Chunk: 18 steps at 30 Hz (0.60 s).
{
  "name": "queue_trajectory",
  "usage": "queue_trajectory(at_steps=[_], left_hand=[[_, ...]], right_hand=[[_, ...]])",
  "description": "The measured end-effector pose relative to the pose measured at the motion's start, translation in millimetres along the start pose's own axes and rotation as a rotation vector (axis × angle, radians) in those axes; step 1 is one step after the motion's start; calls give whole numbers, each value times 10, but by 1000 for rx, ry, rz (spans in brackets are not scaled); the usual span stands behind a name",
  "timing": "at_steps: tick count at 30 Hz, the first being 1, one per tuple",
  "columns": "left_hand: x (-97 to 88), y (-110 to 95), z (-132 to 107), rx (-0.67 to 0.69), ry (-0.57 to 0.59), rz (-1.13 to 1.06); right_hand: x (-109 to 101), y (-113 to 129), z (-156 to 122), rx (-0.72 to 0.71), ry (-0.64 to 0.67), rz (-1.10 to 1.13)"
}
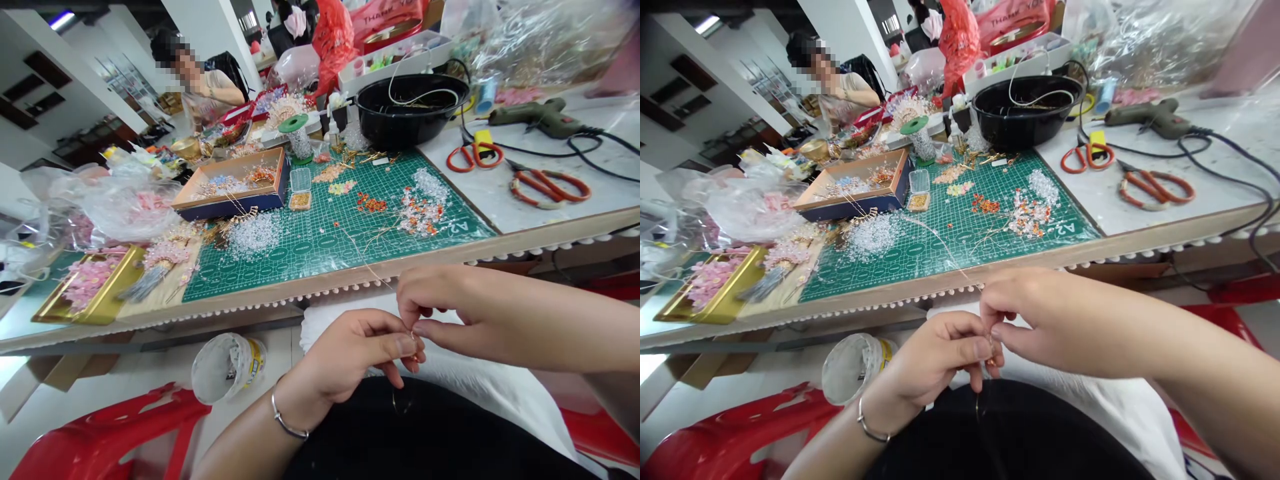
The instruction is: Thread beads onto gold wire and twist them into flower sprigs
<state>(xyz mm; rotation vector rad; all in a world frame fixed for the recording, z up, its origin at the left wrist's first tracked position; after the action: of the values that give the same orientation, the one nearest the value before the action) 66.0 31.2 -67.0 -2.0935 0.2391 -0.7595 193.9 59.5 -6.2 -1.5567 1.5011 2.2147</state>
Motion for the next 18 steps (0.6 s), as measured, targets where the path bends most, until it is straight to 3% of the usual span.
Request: queue_trajectory(at_steps=[8, 13, 18], left_hand=[[-30, -5, 15, -15, -17, -24], [-33, 10, 6, -49, -31, -8], [-34, 33, 0, -54, -8, -19]], right_hand=[[84, -16, 2, -32, -195, -28], [-170, -116, -56, -22, -533, -255], [-446, -259, -129, 121, -702, -383]])
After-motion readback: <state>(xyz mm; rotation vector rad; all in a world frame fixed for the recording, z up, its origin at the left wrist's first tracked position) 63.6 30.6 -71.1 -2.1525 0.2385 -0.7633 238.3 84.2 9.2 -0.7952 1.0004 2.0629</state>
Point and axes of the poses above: each hand's wrist, its own z-axis towards the middle knuckle, its own x-axis out of the palm, y = z × x, the point moved 6 cm from there along z, towards the middle knuckle, and after that the axes turned 3 degrees about -y, right-handed, at the moved point
